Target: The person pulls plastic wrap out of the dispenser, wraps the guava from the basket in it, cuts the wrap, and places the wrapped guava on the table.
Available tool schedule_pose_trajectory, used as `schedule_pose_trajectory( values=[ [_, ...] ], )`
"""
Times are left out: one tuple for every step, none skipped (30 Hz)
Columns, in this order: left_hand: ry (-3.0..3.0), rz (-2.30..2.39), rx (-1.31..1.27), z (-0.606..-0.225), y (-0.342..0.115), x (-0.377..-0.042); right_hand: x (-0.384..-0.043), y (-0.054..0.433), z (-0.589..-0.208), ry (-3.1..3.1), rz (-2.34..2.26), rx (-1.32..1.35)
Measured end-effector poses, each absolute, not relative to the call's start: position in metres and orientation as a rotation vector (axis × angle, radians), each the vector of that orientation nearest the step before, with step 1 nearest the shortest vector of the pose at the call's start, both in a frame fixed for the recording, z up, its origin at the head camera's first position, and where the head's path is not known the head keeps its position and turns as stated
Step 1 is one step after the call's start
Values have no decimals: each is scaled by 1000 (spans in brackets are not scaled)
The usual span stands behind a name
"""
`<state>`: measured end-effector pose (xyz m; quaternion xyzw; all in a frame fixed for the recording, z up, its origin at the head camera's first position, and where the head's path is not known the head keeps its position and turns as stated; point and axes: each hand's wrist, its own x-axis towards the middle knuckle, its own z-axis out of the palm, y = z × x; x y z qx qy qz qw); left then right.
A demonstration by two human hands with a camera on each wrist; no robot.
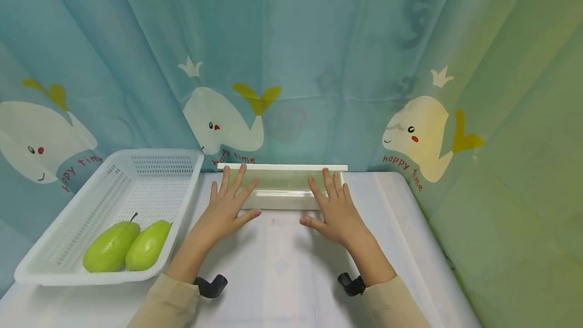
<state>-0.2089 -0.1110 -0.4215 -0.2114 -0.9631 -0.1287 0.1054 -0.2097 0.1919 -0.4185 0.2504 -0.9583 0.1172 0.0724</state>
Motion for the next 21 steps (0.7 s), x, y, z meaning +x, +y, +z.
schedule_pose_trajectory(
  values=[
    [-2840, -373, -619, -420, -111, -210, -212, 192, -417, -2880, 344, 750],
    [-2845, -371, -614, -419, -111, -211, -213, 192, -416, -2882, 341, 749],
    [-2843, -369, -612, -418, -110, -213, -215, 192, -414, -2885, 342, 747],
    [-2844, -378, -610, -417, -110, -215, -216, 192, -413, -2886, 346, 747],
    [-2845, -387, -608, -417, -110, -216, -217, 192, -412, -2888, 352, 746],
    [-2843, -398, -605, -417, -109, -218, -219, 192, -411, -2885, 356, 745],
    [-2838, -405, -606, -416, -108, -219, -219, 193, -410, -2884, 364, 742],
    [-2837, -415, -607, -416, -107, -221, -220, 193, -409, -2885, 366, 740],
    [-2838, -427, -606, -415, -106, -222, -220, 194, -409, -2885, 369, 738],
    [-2842, -441, -603, -414, -105, -223, -221, 194, -408, -2880, 371, 739],
    [-2844, -441, -599, -413, -105, -224, -222, 194, -407, -2875, 376, 740],
    [-2844, -441, -596, -412, -104, -225, -223, 194, -407, -2873, 379, 740],
    [-2846, -440, -593, -411, -104, -225, -224, 194, -406, -2871, 380, 742],
    [-2853, -440, -589, -410, -104, -226, -225, 194, -405, -2869, 374, 744],
    [-2855, -435, -584, -409, -104, -227, -226, 194, -405, -2867, 373, 745],
    [-2856, -430, -582, -408, -104, -227, -227, 194, -404, -2868, 376, 746],
    [-2858, -427, -581, -408, -104, -228, -229, 194, -403, -2870, 373, 747],
    [-2860, -427, -581, -408, -104, -229, -230, 194, -403, -2874, 367, 745],
    [-2863, -429, -579, -407, -104, -230, -232, 193, -402, -2878, 363, 745],
    [-2864, -430, -578, -407, -105, -232, -233, 193, -401, -2881, 361, 743],
    [-2865, -433, -578, -407, -105, -233, -235, 193, -401, -2885, 361, 742]
  ],
)
